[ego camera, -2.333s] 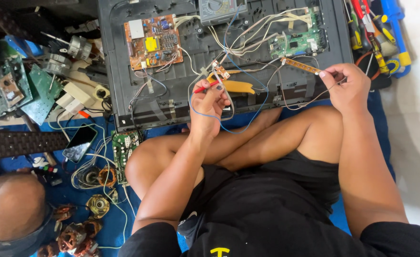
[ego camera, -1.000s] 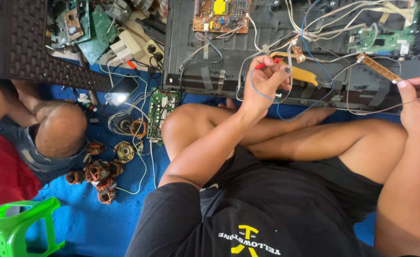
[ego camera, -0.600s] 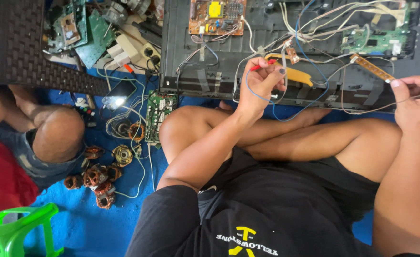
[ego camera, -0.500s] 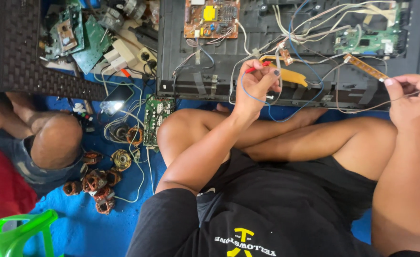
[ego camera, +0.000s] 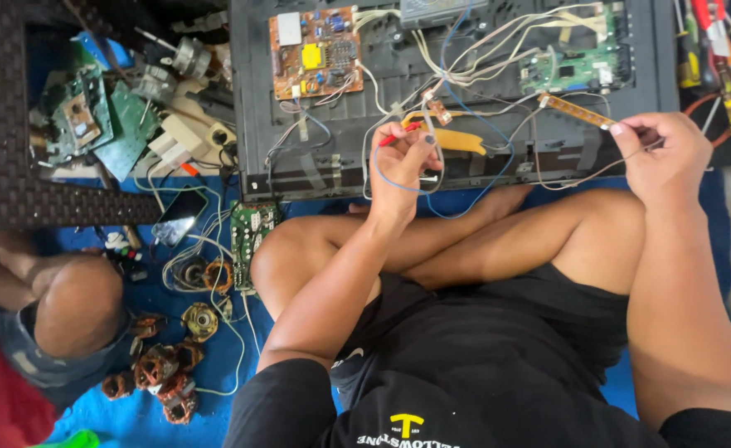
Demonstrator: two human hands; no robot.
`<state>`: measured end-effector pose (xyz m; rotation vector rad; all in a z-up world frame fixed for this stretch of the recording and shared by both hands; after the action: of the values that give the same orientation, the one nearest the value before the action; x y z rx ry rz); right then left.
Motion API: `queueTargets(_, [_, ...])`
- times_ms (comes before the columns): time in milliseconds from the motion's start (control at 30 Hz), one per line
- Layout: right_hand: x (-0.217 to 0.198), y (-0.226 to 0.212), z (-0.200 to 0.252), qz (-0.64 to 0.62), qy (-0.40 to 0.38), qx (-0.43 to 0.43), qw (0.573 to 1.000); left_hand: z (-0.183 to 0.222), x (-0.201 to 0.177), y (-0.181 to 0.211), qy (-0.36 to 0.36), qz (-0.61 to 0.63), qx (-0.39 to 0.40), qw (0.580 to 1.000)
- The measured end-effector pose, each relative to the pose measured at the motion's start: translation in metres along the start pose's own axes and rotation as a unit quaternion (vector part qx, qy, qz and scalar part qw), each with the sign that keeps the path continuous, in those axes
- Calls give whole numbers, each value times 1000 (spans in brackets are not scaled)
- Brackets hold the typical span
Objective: Diagnosing and repairing a television by probing circuit boards with a multimeter and inspecting components.
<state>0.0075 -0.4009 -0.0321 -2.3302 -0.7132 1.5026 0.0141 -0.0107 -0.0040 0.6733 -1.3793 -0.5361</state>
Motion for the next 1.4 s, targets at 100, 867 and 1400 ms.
queueTargets(100, [1, -2, -2, -11, -1, 1, 1000, 1, 1, 4, 5, -20, -11, 1000])
queueTargets(867, [-3, -11, -3, 11, 7, -18, 1000, 4, 6, 9, -1, -21, -10, 1000])
queueTargets(1400, [-1, -5, 0, 28, -3, -7, 1000, 6, 8, 14, -2, -25, -17, 1000])
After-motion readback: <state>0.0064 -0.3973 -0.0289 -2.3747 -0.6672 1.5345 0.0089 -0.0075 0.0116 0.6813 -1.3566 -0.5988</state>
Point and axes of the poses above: each hand's wrist, its own z-axis away from the middle knuckle, its own x-axis out of the palm, y = z × x, the point moved 2 cm from there along -z, towards the middle knuckle, and after that the axes turned 2 degrees about -y, right-handed, at the moved point
